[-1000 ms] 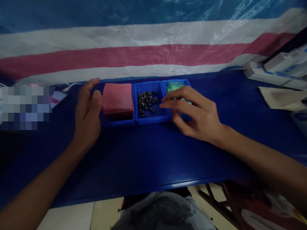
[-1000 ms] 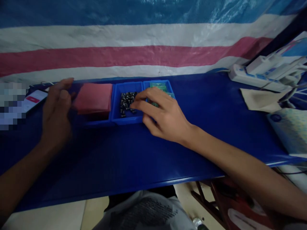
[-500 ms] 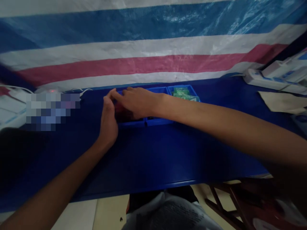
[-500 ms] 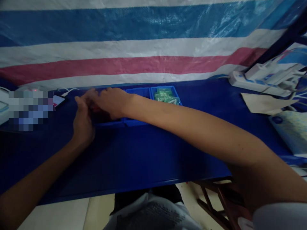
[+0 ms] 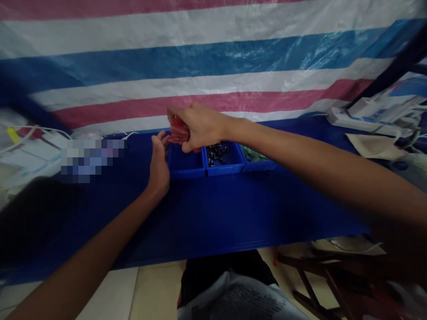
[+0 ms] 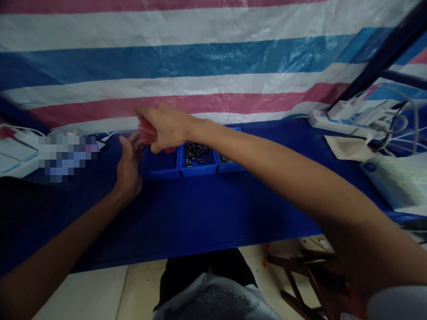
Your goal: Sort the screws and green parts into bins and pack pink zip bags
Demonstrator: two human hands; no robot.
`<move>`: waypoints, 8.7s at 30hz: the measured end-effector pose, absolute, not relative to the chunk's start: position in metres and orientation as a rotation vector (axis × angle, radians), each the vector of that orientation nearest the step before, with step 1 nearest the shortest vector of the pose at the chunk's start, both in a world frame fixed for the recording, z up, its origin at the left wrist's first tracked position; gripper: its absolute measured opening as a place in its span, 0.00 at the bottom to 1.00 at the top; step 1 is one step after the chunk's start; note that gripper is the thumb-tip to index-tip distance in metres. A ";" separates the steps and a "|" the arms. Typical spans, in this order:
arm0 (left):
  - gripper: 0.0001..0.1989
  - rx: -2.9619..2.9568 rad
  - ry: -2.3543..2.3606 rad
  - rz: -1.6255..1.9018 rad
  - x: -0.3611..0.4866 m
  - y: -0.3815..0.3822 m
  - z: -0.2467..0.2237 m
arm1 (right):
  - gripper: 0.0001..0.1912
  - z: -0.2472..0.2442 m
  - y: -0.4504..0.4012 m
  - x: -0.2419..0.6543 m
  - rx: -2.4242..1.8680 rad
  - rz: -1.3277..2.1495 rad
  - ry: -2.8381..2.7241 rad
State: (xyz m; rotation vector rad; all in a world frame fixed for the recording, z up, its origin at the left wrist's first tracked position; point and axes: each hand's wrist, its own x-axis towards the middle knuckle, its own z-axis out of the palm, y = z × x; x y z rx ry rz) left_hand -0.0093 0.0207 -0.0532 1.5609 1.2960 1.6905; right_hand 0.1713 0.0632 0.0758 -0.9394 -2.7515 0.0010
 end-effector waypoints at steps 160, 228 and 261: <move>0.29 2.772 1.385 0.892 0.069 -0.143 -0.050 | 0.19 -0.038 -0.111 0.351 -0.862 -0.088 -2.528; 0.24 2.425 1.893 0.984 -0.037 -0.158 -0.052 | 0.23 -0.052 -0.098 0.203 -0.699 -0.140 -2.702; 0.20 3.029 1.286 0.811 0.033 -0.134 -0.041 | 0.21 -0.052 -0.115 0.357 -0.969 -0.151 -2.501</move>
